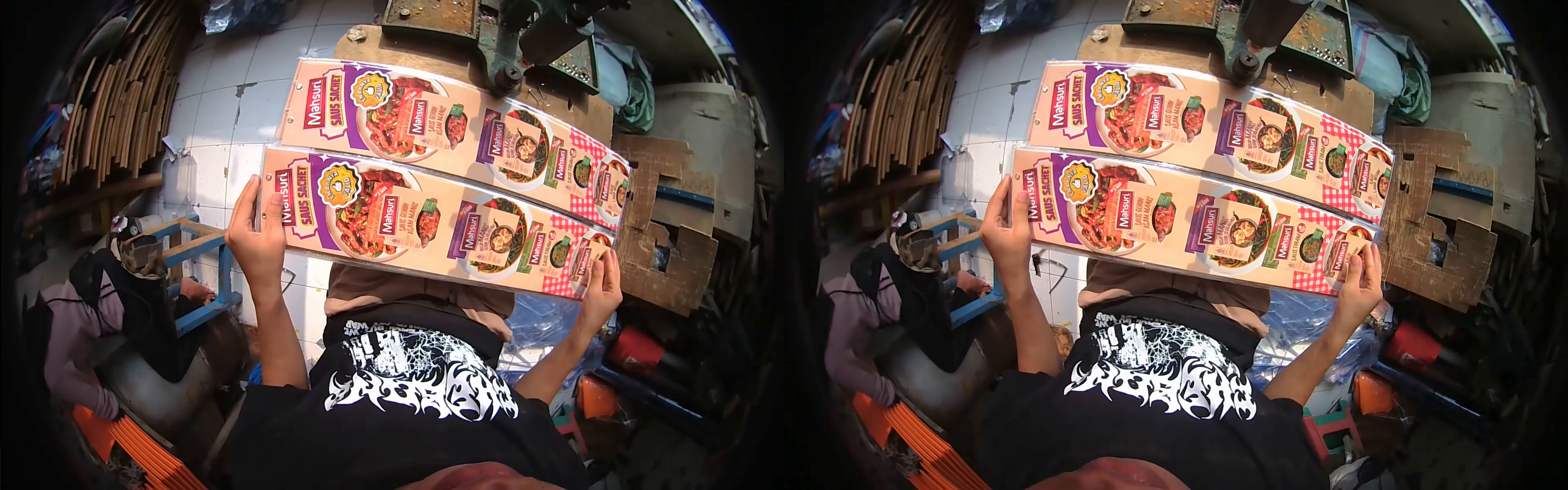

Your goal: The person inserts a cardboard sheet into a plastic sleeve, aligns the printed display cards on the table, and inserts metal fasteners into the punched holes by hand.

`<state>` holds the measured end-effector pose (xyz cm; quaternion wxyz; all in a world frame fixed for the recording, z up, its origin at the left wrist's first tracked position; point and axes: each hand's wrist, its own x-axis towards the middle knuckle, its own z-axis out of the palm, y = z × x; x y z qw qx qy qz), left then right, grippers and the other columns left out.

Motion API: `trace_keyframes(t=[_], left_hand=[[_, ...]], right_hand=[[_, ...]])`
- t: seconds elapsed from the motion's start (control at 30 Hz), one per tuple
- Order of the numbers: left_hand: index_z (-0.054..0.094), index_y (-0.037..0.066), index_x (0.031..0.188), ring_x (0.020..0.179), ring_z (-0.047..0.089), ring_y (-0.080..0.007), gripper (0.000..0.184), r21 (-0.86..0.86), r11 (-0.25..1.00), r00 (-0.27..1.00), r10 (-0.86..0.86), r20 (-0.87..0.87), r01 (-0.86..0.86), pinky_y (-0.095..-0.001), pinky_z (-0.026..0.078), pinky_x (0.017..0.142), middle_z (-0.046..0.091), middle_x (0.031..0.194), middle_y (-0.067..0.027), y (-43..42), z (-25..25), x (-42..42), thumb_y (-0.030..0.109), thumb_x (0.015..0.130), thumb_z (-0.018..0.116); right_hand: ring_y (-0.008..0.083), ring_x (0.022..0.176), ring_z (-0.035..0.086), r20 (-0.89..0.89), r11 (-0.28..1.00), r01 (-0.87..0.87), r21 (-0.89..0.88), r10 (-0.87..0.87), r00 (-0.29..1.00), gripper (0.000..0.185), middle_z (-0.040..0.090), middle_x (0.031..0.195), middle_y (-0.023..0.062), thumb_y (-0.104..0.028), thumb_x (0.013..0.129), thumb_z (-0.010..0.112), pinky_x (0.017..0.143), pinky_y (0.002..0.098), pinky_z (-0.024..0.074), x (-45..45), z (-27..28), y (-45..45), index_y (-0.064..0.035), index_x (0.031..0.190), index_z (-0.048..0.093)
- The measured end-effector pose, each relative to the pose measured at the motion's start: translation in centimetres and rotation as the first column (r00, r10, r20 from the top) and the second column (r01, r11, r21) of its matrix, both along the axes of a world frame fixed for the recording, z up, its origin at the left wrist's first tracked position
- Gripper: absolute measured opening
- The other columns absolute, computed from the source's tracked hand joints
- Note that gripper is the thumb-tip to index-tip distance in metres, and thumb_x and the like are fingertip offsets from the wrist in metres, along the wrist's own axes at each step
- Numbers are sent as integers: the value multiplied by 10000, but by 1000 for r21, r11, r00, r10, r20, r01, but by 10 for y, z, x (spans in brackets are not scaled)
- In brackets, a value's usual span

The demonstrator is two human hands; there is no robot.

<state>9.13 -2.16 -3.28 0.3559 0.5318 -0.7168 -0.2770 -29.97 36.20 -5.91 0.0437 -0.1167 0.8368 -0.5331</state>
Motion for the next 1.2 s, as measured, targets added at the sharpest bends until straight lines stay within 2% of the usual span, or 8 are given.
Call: trace_keyframes(t=[0.17,0.27,0.33,0.43,0.47,0.73,0.83,1.2], left_hand=[[668,-66,1252,1166,685,-344,365,-106,994,996,6,88,4,-413,499,1047,692,1277,-207,5,22,-8,116,943,735],[676,-60,1233,1064,707,-274,330,-151,988,994,24,105,-8,-376,535,971,706,1193,-169,7,27,-3,110,954,722],[677,-65,1217,906,692,-165,297,32,999,994,45,-96,-42,-297,561,822,680,1054,-106,10,25,3,93,968,712],[662,-58,1239,920,691,-107,280,274,962,947,72,-314,18,-215,552,753,629,1020,-54,15,32,6,58,985,689],[662,-84,1229,743,651,-73,284,237,971,931,57,-361,32,-189,522,608,615,957,-53,13,32,4,35,975,700],[684,-78,1257,643,525,-7,336,407,893,912,-8,-410,191,-182,408,505,615,758,-16,-3,38,19,27,941,734],[687,-68,1269,602,492,-8,351,424,866,909,-77,-409,264,-196,390,495,685,804,-81,-10,37,23,5,927,713],[650,-42,1326,527,551,-68,444,399,681,752,-351,-559,614,-244,455,501,663,709,-65,-26,69,42,-10,890,729]], right_hand=[[158,1139,653,120,996,80,-42,-74,990,405,639,1380,149,-25,1006,640,963,280,537,3,19,-10,69,1397,589],[151,1109,663,65,996,84,-34,-82,994,404,662,1340,147,-19,1005,636,935,271,548,1,18,-1,68,1397,589],[144,1080,674,76,993,104,-57,-99,992,386,694,1281,148,-4,1001,633,903,259,560,3,27,-4,68,1378,604],[155,1056,690,-42,992,105,-67,-108,993,360,700,1268,152,11,996,633,880,265,576,-3,31,1,69,1350,624],[160,1050,696,-64,991,123,-53,-126,990,350,701,1267,155,14,994,634,874,267,581,-6,33,3,70,1340,630],[122,939,688,-155,991,118,66,-107,982,305,725,1179,111,-26,1012,629,792,233,563,-22,55,8,54,1304,659],[122,1022,673,-24,988,122,92,-120,992,330,699,1247,104,-14,1012,617,862,245,553,-18,71,-6,40,1336,643],[77,849,636,49,982,150,118,-157,986,301,712,1091,54,-77,1024,629,751,213,527,-66,47,28,44,1298,649]])
